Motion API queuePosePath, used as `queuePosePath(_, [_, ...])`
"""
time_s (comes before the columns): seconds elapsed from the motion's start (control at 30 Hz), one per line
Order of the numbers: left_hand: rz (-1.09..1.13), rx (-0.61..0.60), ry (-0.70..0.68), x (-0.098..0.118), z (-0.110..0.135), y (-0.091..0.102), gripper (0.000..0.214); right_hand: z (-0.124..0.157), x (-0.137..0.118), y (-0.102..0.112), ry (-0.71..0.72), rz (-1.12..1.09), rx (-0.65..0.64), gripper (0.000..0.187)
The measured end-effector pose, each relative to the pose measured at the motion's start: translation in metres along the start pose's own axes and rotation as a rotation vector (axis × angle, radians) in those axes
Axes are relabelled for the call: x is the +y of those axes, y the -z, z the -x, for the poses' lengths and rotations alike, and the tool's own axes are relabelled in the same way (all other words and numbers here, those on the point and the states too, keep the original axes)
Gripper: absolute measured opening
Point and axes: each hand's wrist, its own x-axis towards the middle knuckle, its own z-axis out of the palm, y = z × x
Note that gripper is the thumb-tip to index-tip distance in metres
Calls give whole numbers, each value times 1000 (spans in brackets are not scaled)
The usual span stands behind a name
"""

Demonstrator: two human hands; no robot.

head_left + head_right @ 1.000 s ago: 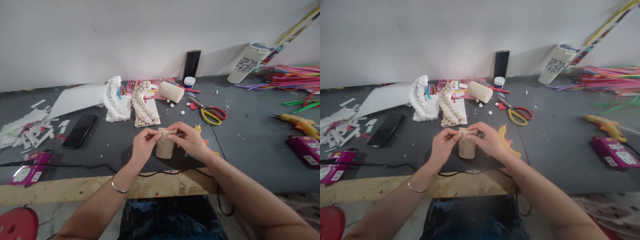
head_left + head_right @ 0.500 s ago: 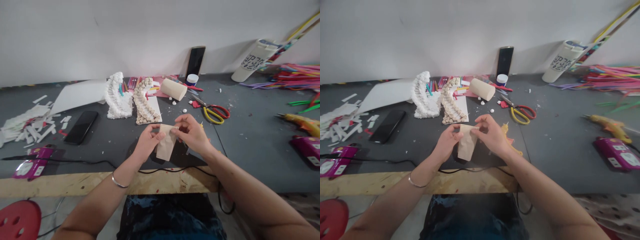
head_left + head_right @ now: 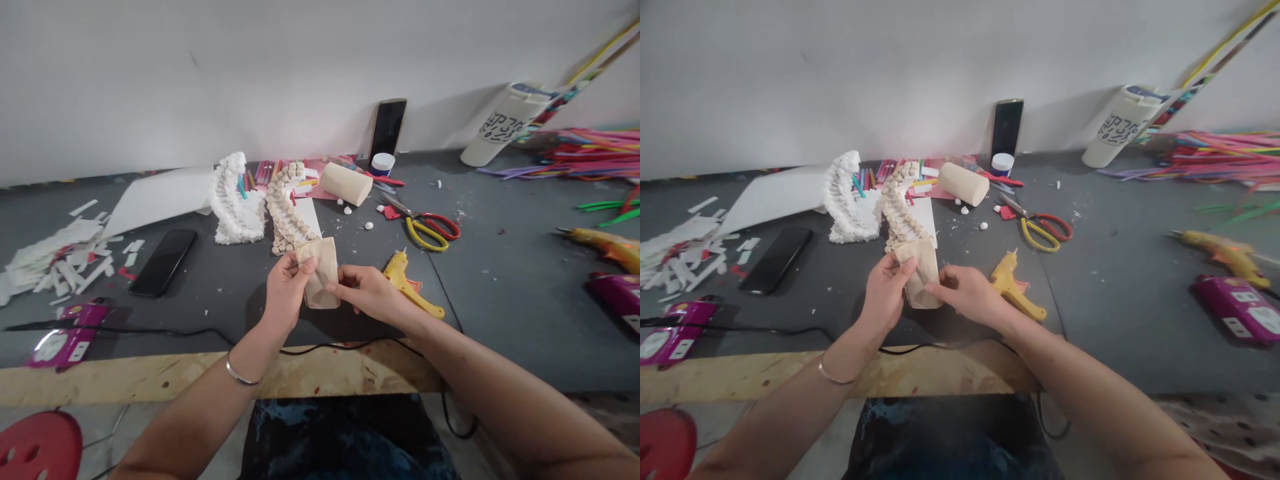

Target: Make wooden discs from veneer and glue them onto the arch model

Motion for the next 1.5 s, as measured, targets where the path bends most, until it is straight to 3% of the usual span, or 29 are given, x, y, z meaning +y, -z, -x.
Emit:
queuePosePath(0.27, [109,-16,78,3,-1,-2,35,2,-3,5,20,13,-29,43])
queuePosePath(0.43, [112,-180,196,3,3,-2,43,2,-5,6,-5,47,66,47])
queuePosePath(0.5, [64,-184,214,1,4,-2,40,2,-6,6,-20,58,80,47])
queuePosePath(0.73, [33,-50,130,5,-1,3,34,3,-5,11,-41,88,-175,36])
queuePosePath(0.97, [-107,-193,188,5,5,1,37,-1,-2,24,143,132,150,33])
queuePosePath(1.07, [-150,-264,245,2,7,0,38,-3,0,22,172,98,248,31])
queuePosePath(1.17, [-137,-262,285,2,7,-1,37,-5,0,24,165,4,395,34])
queuePosePath(1.27, [-87,-213,316,5,3,-3,37,-6,-5,39,166,-84,514,37])
queuePosePath(1.33, [-22,-173,335,8,-1,-3,36,1,-10,56,169,-44,506,38])
queuePosePath(1.5, [172,-108,339,17,-14,4,22,48,-19,104,24,580,340,26])
